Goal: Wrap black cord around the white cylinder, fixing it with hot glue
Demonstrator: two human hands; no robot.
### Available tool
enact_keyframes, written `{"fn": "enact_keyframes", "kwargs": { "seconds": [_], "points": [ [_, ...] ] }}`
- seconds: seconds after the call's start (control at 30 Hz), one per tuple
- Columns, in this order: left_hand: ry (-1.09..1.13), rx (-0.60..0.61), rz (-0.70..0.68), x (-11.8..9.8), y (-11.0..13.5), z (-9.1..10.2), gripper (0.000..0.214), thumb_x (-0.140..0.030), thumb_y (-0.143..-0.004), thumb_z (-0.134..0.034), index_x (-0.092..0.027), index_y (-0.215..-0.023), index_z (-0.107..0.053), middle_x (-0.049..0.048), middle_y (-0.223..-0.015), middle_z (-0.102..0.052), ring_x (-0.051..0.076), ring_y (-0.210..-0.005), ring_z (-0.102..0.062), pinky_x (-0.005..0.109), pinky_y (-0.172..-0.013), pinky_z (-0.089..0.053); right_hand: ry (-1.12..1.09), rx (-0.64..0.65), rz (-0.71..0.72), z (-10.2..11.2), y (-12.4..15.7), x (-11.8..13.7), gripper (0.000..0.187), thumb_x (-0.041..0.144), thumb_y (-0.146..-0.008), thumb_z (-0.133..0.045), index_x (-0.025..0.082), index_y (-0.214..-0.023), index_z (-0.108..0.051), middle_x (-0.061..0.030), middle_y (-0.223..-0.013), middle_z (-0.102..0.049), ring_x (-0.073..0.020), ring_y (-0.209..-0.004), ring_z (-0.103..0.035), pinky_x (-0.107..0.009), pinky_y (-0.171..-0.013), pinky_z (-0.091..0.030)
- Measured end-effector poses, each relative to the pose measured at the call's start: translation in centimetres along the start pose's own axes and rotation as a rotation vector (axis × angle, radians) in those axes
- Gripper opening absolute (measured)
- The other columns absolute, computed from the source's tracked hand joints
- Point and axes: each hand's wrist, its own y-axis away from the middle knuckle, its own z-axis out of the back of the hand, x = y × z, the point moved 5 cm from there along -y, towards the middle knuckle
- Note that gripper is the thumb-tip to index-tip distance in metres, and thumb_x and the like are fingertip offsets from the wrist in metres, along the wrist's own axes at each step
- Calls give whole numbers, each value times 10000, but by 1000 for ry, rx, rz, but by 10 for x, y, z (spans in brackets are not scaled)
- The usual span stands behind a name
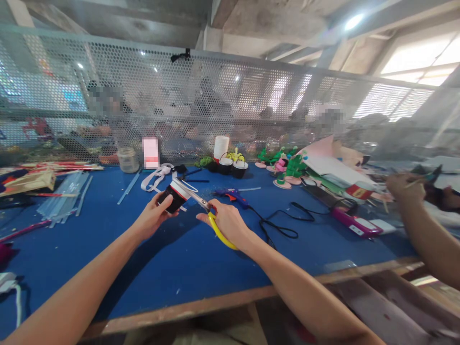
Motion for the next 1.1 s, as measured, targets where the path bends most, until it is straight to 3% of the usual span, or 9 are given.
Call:
{"fn": "enact_keyframes", "kwargs": {
  "seconds": [0.17,0.4,0.63,0.9,1.1],
  "points": [
    [42,39,92,2,-1,1,268,-299,-699,-575,-128,-901,-532,48,-748,-609,144,-595,-604,268,-578,-514,-37,13,0,1,0,1,384,539,-681,-493,200,-859,-527,-34,-652,-585,-175,-587,-558,-234,-528,-341],
    [-23,72,34,1,3,-5,343,-280,-651,-630,-141,-939,-504,37,-791,-591,138,-612,-602,259,-577,-510,-119,-18,38,-5,0,-2,524,591,-601,-529,188,-931,-472,-47,-769,-557,-167,-651,-531,-263,-596,-378],
    [-42,50,-1,2,1,-4,377,-291,-642,-633,-145,-955,-483,32,-832,-569,134,-623,-599,263,-594,-500,-71,-47,39,-4,0,-1,383,525,-663,-521,196,-860,-516,-25,-661,-562,-148,-564,-520,-234,-539,-353],
    [-11,10,-10,0,1,-2,321,-260,-642,-638,-144,-915,-515,27,-782,-599,130,-630,-596,258,-607,-497,-45,-27,25,-1,0,0,356,512,-683,-511,196,-844,-541,-33,-632,-599,-186,-592,-571,-231,-512,-332],
    [67,56,107,4,-2,0,263,-310,-712,-558,-113,-887,-560,64,-752,-628,153,-621,-609,271,-599,-509,-30,-18,11,1,0,0,378,539,-698,-468,198,-847,-532,-41,-641,-593,-191,-601,-572,-243,-529,-347]
  ]
}}
